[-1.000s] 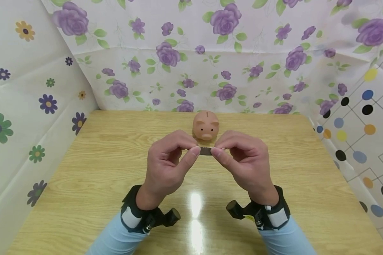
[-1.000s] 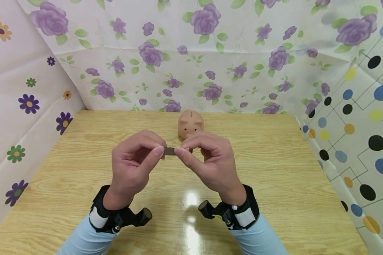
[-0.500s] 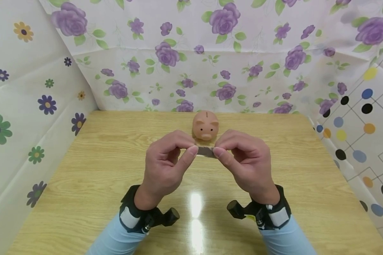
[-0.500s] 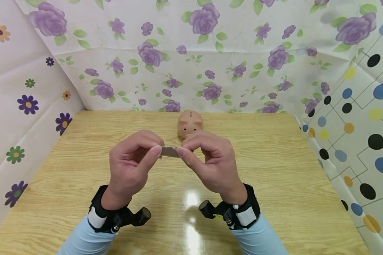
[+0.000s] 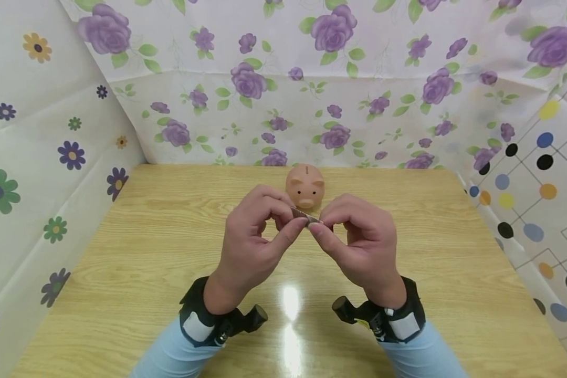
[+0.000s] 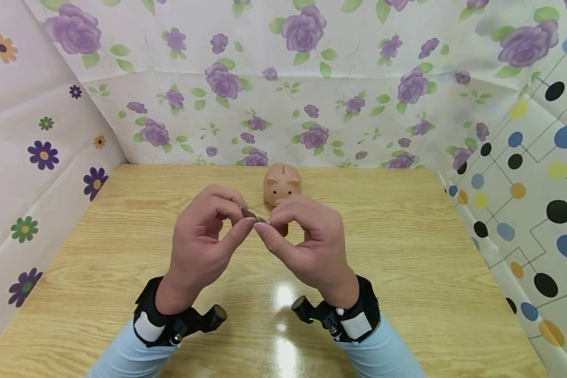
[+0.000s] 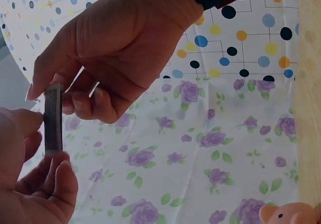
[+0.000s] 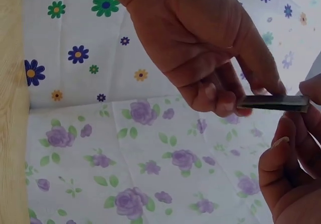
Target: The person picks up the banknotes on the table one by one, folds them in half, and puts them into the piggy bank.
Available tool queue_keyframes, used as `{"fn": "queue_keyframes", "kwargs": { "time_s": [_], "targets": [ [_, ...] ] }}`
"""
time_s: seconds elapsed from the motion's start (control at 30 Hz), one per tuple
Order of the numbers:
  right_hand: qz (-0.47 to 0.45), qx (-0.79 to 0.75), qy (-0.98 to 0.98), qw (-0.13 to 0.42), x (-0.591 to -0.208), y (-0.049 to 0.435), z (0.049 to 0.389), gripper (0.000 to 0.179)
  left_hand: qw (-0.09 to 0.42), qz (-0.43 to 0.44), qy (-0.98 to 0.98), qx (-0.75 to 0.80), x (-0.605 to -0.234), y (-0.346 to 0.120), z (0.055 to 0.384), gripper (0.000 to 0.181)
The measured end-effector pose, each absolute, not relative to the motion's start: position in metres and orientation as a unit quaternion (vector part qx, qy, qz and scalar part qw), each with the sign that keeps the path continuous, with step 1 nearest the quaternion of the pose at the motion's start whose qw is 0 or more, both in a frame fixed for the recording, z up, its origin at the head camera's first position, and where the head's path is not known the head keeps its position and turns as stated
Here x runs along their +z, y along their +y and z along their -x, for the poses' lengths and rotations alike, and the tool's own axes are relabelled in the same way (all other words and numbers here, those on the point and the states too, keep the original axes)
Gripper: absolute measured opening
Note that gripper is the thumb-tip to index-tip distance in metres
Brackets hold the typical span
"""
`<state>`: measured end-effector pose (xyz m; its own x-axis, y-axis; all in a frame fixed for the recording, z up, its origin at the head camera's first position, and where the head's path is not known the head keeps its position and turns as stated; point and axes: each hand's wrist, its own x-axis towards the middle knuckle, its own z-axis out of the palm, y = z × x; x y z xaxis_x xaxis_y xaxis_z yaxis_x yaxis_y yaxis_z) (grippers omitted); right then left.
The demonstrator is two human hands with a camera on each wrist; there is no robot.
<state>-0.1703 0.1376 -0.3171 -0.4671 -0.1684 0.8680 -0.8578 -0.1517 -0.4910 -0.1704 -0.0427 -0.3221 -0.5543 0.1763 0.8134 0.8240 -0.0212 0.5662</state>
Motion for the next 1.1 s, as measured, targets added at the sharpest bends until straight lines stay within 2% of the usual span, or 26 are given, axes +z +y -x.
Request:
{"fn": "queue_keyframes", "kwargs": {
  "time_s": [0.13,0.37,0.53,0.7,0.97,1.1],
  "targets": [
    [-0.449,0.604,-0.58,0.312,-0.3179,0.1342,0.1704,0.026,0.249,0.412,-0.631,-0.608,-0.3215,-0.0399,0.168,0.015],
    [-0.471,0.552,-0.596,0.344,-0.318,0.133,0.1698,0.036,0.194,0.457,-0.582,-0.644,-0.3223,-0.0396,0.1656,0.034],
    [-0.485,0.555,-0.588,0.334,-0.3162,0.1328,0.1692,0.026,0.186,0.458,-0.565,-0.661,-0.3213,-0.0413,0.1656,0.037],
    [-0.486,0.583,-0.572,0.31,-0.3159,0.1324,0.1689,0.019,0.19,0.457,-0.569,-0.657,-0.3195,-0.0437,0.1663,0.028],
    [-0.413,0.636,-0.592,0.273,-0.314,0.1386,0.1663,0.037,0.153,0.485,-0.539,-0.672,-0.3203,-0.0468,0.168,0.015],
    [-0.419,0.639,-0.591,0.26,-0.314,0.1395,0.1676,0.03,0.161,0.497,-0.531,-0.667,-0.3199,-0.0476,0.1683,0.011]
  ]
}}
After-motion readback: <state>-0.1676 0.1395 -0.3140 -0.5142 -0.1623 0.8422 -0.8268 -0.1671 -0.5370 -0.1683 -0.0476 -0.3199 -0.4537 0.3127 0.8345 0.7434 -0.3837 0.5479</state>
